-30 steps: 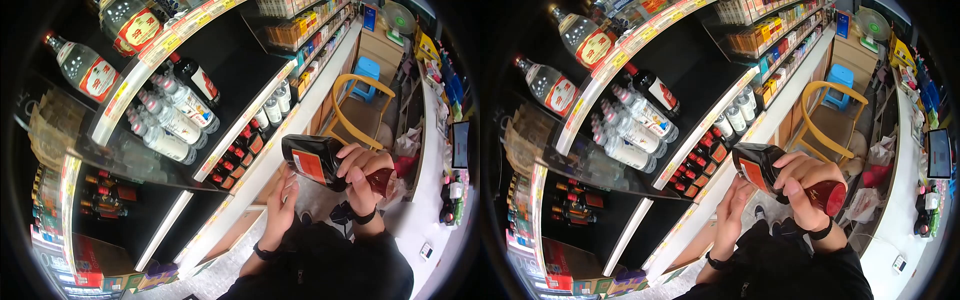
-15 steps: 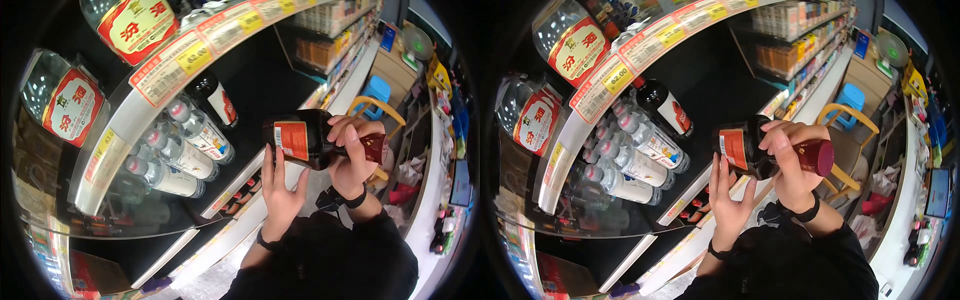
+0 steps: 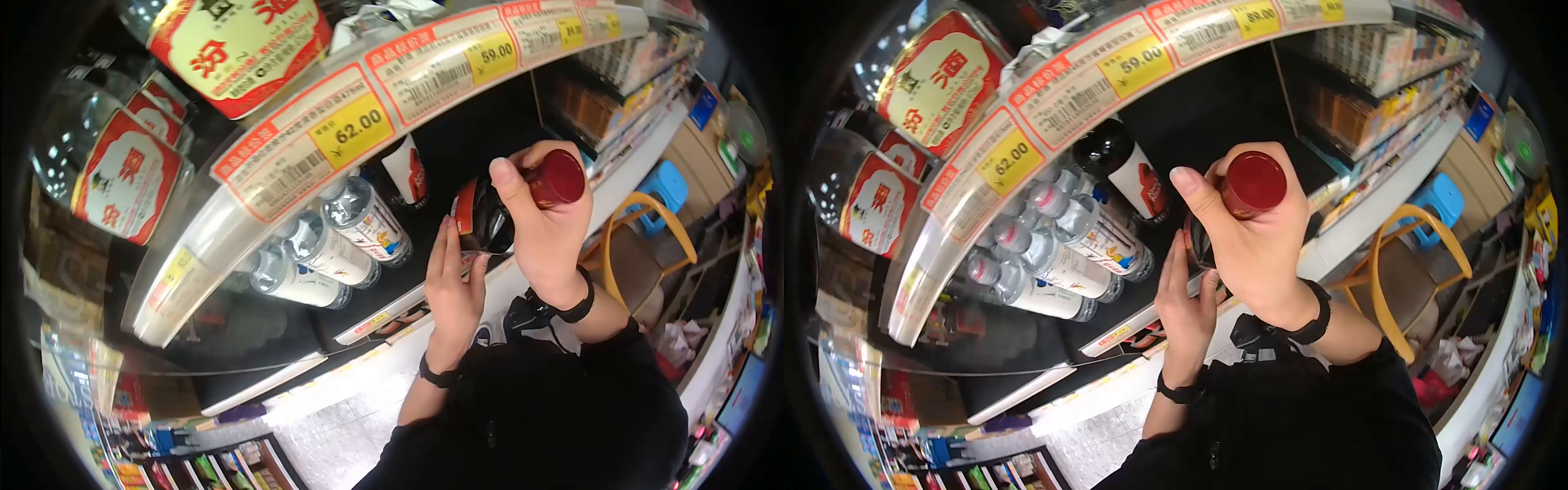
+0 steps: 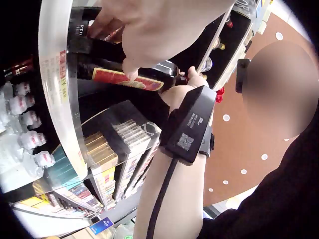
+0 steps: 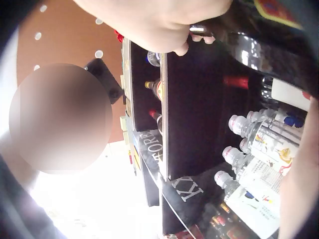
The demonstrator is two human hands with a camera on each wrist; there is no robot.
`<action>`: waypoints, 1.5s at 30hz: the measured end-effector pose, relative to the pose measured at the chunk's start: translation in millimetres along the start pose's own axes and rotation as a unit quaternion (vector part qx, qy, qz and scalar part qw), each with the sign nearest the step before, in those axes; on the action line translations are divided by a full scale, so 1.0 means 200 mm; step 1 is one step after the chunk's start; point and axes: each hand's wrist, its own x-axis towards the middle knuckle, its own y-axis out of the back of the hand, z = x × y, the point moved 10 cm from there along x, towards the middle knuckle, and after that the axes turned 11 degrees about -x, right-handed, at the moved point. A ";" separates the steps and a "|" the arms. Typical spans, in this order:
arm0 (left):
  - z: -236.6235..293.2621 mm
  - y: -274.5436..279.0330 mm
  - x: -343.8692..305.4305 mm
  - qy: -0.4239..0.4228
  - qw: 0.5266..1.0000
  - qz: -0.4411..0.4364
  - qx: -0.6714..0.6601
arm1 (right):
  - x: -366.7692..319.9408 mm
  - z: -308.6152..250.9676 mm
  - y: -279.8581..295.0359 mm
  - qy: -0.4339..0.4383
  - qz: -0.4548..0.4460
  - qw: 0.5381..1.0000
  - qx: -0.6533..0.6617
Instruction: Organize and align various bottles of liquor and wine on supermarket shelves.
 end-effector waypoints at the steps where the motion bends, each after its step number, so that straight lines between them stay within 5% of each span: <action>1: -0.01 0.00 0.01 -0.003 1.000 0.009 0.009 | 0.02 0.02 -0.03 -0.004 -0.022 1.000 -0.014; 17: -0.13 -0.01 0.10 0.106 0.992 0.033 -0.052 | 0.19 0.19 -0.20 0.017 -0.213 0.976 -0.053; 19: -0.14 0.00 0.10 0.094 0.992 0.061 -0.055 | 0.20 0.11 -0.23 0.141 -0.256 0.953 -0.085; 27: -0.20 0.01 0.10 0.137 0.985 0.072 -0.079 | 0.16 0.31 -0.28 0.138 -0.391 0.895 -0.164; 45: -0.07 0.01 -0.02 0.127 0.988 0.079 0.030 | 0.04 0.30 -0.30 0.173 -0.227 0.928 -0.241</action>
